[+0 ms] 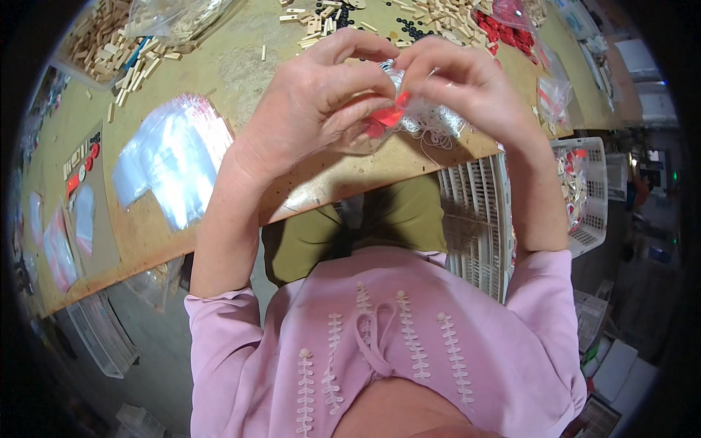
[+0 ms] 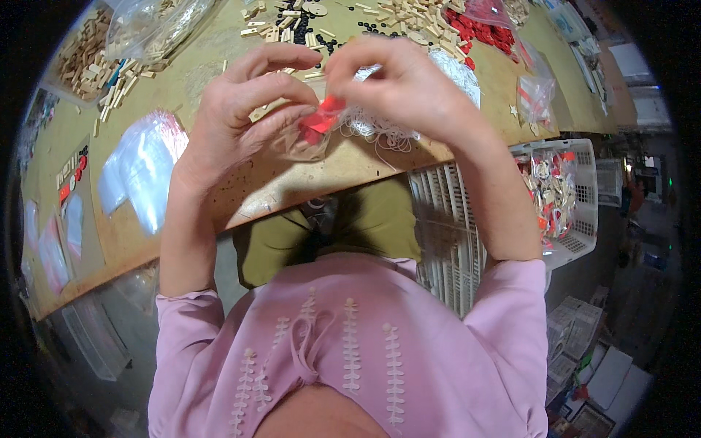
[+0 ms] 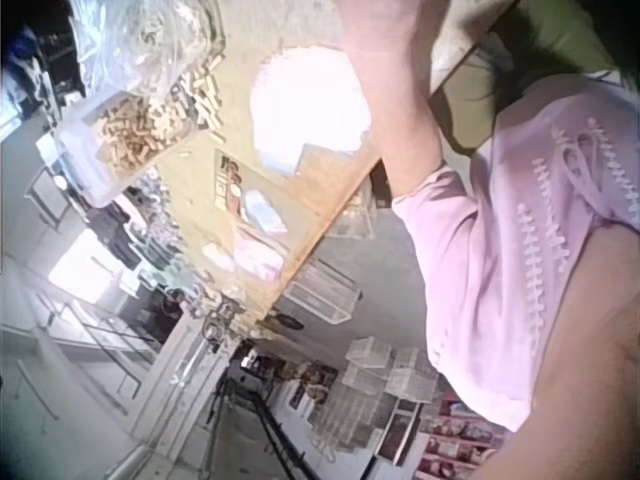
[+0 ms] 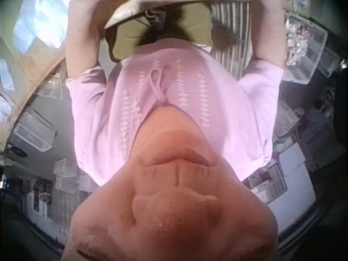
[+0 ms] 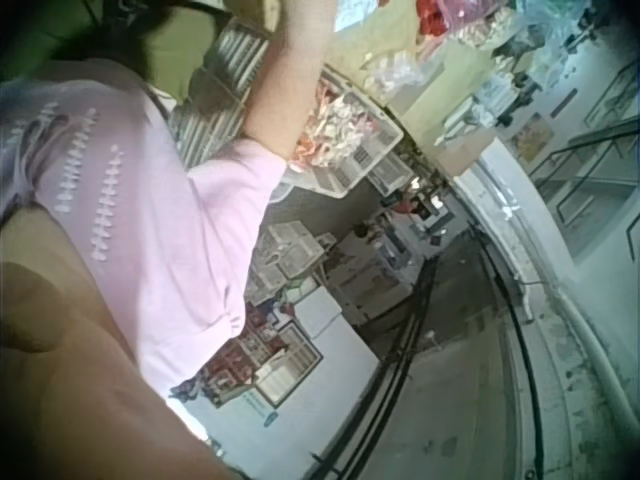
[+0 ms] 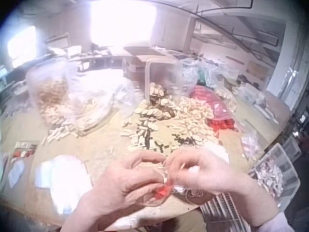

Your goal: The person assembles small craft kits by picking wooden pieces, black beads, and white strings from a table, placing them into clear plastic bags, and adding a red flag sticker. The person repeats this process multiple times, organizing the components into separate bags.

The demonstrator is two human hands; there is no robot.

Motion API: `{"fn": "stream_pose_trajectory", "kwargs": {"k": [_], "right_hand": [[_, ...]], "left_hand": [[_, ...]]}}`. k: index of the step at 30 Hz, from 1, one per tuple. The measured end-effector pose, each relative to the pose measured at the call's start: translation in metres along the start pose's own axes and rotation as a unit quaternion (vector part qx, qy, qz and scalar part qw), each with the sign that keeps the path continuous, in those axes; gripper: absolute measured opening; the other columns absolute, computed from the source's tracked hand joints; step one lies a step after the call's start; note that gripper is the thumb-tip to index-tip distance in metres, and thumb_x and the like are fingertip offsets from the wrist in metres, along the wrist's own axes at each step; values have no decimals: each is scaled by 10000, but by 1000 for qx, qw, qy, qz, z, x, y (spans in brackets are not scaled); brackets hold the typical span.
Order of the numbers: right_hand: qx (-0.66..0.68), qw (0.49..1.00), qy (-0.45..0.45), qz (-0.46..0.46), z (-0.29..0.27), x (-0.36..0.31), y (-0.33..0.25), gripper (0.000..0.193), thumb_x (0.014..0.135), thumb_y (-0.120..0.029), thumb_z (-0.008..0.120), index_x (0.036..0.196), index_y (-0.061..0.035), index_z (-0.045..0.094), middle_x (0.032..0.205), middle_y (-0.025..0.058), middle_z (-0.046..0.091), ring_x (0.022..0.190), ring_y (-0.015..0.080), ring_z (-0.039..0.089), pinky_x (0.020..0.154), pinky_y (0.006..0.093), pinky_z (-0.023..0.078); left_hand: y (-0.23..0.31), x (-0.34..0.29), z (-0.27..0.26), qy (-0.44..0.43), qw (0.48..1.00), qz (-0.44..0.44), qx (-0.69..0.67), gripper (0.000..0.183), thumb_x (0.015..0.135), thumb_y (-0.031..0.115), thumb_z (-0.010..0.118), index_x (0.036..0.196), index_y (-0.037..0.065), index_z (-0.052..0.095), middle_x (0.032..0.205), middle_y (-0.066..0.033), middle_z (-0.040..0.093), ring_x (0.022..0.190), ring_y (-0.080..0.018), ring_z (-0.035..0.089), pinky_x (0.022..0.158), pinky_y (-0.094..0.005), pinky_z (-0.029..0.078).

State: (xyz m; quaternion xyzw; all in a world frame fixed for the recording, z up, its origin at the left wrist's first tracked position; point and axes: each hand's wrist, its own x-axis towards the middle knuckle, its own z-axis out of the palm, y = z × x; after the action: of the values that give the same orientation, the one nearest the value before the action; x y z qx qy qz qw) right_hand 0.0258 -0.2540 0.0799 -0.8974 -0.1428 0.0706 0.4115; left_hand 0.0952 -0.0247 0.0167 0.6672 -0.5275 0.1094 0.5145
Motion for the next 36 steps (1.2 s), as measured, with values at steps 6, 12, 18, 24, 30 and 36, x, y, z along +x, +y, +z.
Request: {"fn": "stream_pose_trajectory", "kwargs": {"k": [6,12,18,24,30,36], "right_hand": [[69,997,-8,32,-5,-1,1,77,961,-61,686,994,6,705,979,-5,647,915,64,608,829,248,495],[-49,997,57,-3,-6,0,-7,160,903,-97,716,1004,27,725,817,73,719,725,105,644,683,288,530],[-87,996,-5,35,-12,2,-8,163,913,-84,690,1040,14,717,779,100,713,684,131,665,660,302,537],[-39,997,-16,59,-11,2,0,159,935,-61,655,1067,3,716,788,74,723,609,105,656,593,283,541],[-28,998,-17,48,-14,-2,-11,171,977,-39,606,1092,2,725,775,47,711,547,78,617,534,254,514],[87,988,-96,88,-31,7,-7,198,1017,-69,611,1151,-18,748,786,26,722,484,23,547,429,181,427]], "left_hand": [[-1,-1,-1,-15,1000,-18,19,115,869,97,736,970,54,701,1059,-107,679,906,-310,690,779,-379,570],[-1,-1,0,-47,999,-7,6,101,884,107,724,966,56,695,1010,-93,665,867,-297,680,760,-388,560],[1,-1,1,-57,998,-4,-8,112,881,109,721,975,60,688,1008,-92,663,876,-304,676,758,-396,555],[-2,-4,2,-55,998,-3,11,116,887,120,709,980,57,681,982,-104,665,865,-326,670,753,-407,551],[0,-5,-2,-73,996,-44,40,131,883,127,702,984,49,673,935,-120,665,846,-345,666,745,-427,547],[2,-2,-1,-47,998,-36,24,124,869,115,718,969,48,688,920,-119,663,835,-340,667,736,-419,547]]}}
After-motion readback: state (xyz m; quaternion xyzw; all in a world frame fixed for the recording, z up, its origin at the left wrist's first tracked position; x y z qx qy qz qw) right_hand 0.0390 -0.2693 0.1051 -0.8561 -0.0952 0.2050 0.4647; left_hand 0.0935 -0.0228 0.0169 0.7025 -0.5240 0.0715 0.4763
